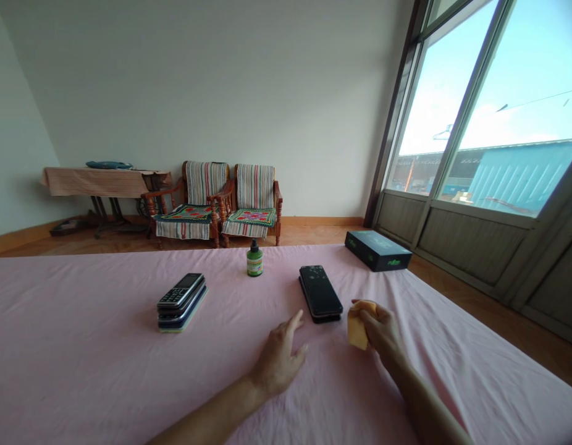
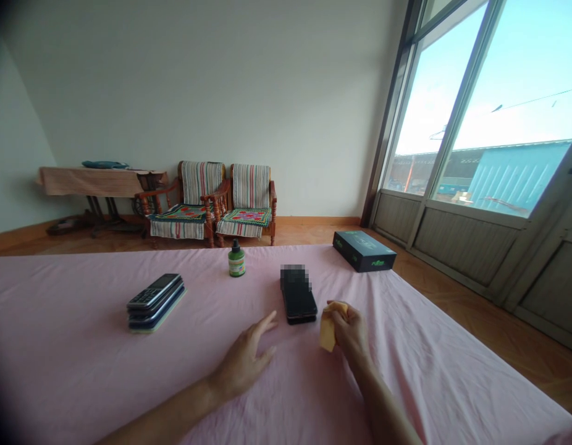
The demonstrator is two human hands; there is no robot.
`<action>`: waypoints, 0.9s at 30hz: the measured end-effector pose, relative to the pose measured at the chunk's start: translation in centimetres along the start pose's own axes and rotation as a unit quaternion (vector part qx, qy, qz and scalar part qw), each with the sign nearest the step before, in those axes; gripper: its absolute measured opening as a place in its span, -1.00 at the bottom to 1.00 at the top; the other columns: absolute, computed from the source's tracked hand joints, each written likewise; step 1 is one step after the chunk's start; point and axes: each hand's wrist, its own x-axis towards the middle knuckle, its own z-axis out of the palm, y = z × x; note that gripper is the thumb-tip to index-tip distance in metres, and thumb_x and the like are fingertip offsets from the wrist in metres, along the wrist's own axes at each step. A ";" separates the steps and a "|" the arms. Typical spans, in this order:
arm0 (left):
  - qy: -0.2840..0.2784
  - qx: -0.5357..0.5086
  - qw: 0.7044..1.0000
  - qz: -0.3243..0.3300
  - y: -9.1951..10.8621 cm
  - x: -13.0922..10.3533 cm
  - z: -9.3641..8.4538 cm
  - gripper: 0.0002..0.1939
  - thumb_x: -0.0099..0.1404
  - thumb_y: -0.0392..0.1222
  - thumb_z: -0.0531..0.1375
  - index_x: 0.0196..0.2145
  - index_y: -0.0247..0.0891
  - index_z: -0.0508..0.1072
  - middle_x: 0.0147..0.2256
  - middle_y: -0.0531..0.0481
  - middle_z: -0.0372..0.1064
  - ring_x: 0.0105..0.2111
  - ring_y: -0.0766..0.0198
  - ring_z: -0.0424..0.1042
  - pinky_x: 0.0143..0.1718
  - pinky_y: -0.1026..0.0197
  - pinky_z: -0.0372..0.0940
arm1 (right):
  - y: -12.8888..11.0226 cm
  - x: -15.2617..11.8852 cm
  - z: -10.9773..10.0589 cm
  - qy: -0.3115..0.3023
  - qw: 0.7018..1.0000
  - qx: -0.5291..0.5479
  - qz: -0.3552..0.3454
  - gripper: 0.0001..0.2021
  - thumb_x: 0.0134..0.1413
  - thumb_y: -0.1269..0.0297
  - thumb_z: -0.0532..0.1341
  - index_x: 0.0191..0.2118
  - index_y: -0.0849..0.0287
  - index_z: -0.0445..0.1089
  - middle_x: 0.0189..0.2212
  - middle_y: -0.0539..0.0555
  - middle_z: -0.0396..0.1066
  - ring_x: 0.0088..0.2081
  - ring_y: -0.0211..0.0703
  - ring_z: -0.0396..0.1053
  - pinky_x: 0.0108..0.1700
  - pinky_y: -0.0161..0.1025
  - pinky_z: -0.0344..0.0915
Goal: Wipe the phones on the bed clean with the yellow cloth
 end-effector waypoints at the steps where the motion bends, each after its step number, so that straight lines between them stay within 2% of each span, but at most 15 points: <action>1: -0.005 -0.005 1.000 0.005 -0.3 -0.5 -0.5 -0.30 0.12 -0.37 0.12 0.24 -0.28 0.13 0.07 -0.17 0.36 0.09 0.13 0.32 0.14 0.03 0.18 | -0.4 -0.3 0.2 0.001 1.000 0.010 -0.016 -0.62 -0.20 0.16 0.15 -0.24 0.29 0.45 -0.45 0.11 0.47 -0.50 -0.16 0.39 -0.52 -0.31 0.29; 4: -0.014 -0.039 0.999 0.011 -1.2 -2.0 -2.5 -0.41 0.13 -0.35 0.14 0.15 -0.25 0.26 0.04 -0.13 0.39 0.06 0.14 0.36 0.15 0.05 0.18 | -1.8 -1.6 2.1 -0.035 0.997 0.037 -0.054 -0.62 -0.12 0.11 0.16 -0.21 0.25 0.47 -0.41 0.10 0.48 -0.47 -0.16 0.40 -0.51 -0.32 0.29; 7: 0.014 -0.062 0.998 -0.018 -2.0 -3.0 -4.6 -0.63 0.25 -0.24 0.08 0.01 -0.26 0.39 -0.15 -0.09 0.52 -0.11 0.17 0.49 -0.01 0.12 0.33 | -3.2 -3.1 5.5 -0.091 0.992 0.046 -0.080 -0.66 -0.02 0.10 0.15 -0.22 0.19 0.51 -0.42 0.08 0.47 -0.53 -0.21 0.36 -0.59 -0.36 0.23; 9: 0.064 -0.043 0.997 -0.016 -2.6 -3.3 -6.0 -0.68 0.28 -0.21 0.06 -0.03 -0.26 0.41 -0.24 -0.07 0.54 -0.21 0.17 0.52 -0.14 0.16 0.39 | -3.7 -3.7 8.1 -0.127 0.984 0.047 -0.112 -0.75 -0.04 0.16 0.20 -0.31 0.15 0.55 -0.36 0.07 0.46 -0.44 -0.21 0.39 -0.51 -0.37 0.27; 11: 0.126 0.003 0.992 0.013 -3.2 -3.4 -7.5 -0.70 0.31 -0.18 0.05 -0.05 -0.25 0.42 -0.31 -0.05 0.54 -0.28 0.18 0.53 -0.20 0.17 0.39 | -3.9 -3.9 10.6 -0.158 0.976 0.044 -0.142 -0.80 -0.05 0.22 0.21 -0.35 0.11 0.58 -0.37 0.05 0.45 -0.40 -0.21 0.40 -0.42 -0.36 0.30; 15: 0.268 0.108 0.954 0.086 -4.3 -3.7 -10.8 -0.72 0.33 -0.17 0.05 -0.05 -0.24 0.40 -0.35 -0.03 0.50 -0.36 0.20 0.50 -0.26 0.20 0.36 | -2.7 -3.9 14.0 -0.179 0.969 0.025 -0.171 -0.80 0.00 0.27 0.18 -0.36 0.10 0.59 -0.38 0.08 0.47 -0.37 -0.17 0.41 -0.37 -0.34 0.29; 18: 0.378 0.185 0.903 0.086 -4.8 -3.9 -13.6 -0.74 0.33 -0.16 0.06 -0.08 -0.25 0.41 -0.29 -0.08 0.47 -0.29 0.15 0.48 -0.18 0.16 0.33 | -1.2 -4.1 14.7 -0.175 0.970 0.011 -0.170 -0.78 0.02 0.28 0.16 -0.37 0.14 0.59 -0.38 0.11 0.48 -0.35 -0.13 0.41 -0.38 -0.33 0.28; 20: 0.421 0.233 0.873 0.071 -5.2 -4.0 -15.4 -0.71 0.32 -0.16 0.05 -0.06 -0.28 0.39 -0.27 -0.11 0.46 -0.22 0.09 0.45 -0.12 0.10 0.31 | -0.5 -4.2 14.6 -0.184 0.969 -0.001 -0.166 -0.79 0.02 0.26 0.18 -0.37 0.15 0.58 -0.39 0.12 0.48 -0.38 -0.13 0.40 -0.42 -0.34 0.26; 24: 0.422 0.349 0.836 -0.030 -6.5 -4.2 -17.9 -0.62 0.29 -0.08 0.06 -0.01 -0.33 0.35 -0.15 -0.23 0.41 -0.10 -0.08 0.36 -0.07 -0.06 0.26 | 0.0 -4.2 14.1 -0.204 0.965 -0.018 -0.162 -0.78 0.03 0.22 0.19 -0.34 0.15 0.59 -0.39 0.12 0.48 -0.39 -0.11 0.41 -0.42 -0.33 0.26; 27: 0.373 0.398 0.829 -0.127 -7.6 -4.5 -18.4 -0.48 0.26 0.02 0.11 0.07 -0.37 0.29 -0.08 -0.27 0.39 -0.07 -0.15 0.33 -0.11 -0.09 0.26 | -0.3 -4.3 13.9 -0.211 0.964 -0.029 -0.159 -0.77 0.02 0.21 0.19 -0.33 0.15 0.58 -0.40 0.12 0.49 -0.40 -0.09 0.42 -0.43 -0.32 0.27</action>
